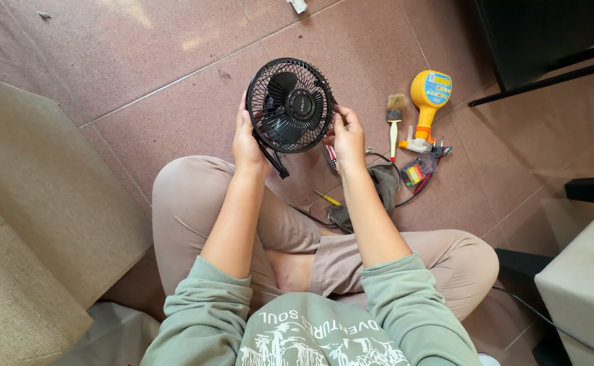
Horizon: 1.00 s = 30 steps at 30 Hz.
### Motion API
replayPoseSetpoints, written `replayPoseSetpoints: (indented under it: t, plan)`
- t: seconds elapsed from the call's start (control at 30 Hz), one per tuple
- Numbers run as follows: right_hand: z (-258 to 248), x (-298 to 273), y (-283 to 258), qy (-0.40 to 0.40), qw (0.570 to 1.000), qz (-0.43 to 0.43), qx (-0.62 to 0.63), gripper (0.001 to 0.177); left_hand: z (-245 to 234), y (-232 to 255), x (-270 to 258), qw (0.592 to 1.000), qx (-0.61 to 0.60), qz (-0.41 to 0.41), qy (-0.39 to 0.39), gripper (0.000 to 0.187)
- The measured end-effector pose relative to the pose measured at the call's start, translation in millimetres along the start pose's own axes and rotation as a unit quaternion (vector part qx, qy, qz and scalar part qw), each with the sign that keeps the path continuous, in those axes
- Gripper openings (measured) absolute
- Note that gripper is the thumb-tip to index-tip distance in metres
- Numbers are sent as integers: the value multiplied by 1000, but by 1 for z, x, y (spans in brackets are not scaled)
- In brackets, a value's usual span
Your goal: The person disassembles a small black electric fan by removing the front grille, then uses a screwdriver to loosen and remove screws from the rear grille. The person handles the fan blades, front grille, rear grille, and screws, placing parts on the floor.
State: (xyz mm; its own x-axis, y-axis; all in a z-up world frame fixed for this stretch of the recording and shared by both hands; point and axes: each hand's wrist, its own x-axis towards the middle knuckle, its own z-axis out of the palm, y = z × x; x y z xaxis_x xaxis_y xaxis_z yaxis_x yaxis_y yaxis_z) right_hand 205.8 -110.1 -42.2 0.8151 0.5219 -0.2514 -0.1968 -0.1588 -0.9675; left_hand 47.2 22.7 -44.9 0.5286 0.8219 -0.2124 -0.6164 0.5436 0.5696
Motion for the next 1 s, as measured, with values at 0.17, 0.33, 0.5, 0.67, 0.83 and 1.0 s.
replayPoseSetpoints:
  t: [0.17, 0.33, 0.5, 0.67, 0.83, 1.0]
  plan:
    - [3, -4, -7, -22, 999, 42, 0, 38, -5, -3, 1, 1000, -1, 17, -17, 51]
    - [10, -12, -20, -29, 999, 21, -30, 44, -8, -7, 3, 1000, -23, -8, 12, 52]
    - [5, -19, -23, -24, 998, 17, -50, 51, -14, -7, 3, 999, 9, -39, 14, 54]
    - [-9, -22, -11, -40, 996, 70, 40, 48, -8, -4, 1, 981, 189, 11, 30, 61]
    - [-16, -30, 11, -66, 989, 84, 100, 45, 2, 8, -9, 968, 245, -9, -54, 73]
    - [-9, -40, 31, -52, 993, 74, 81, 41, 5, 11, -19, 943, 326, 44, -49, 64]
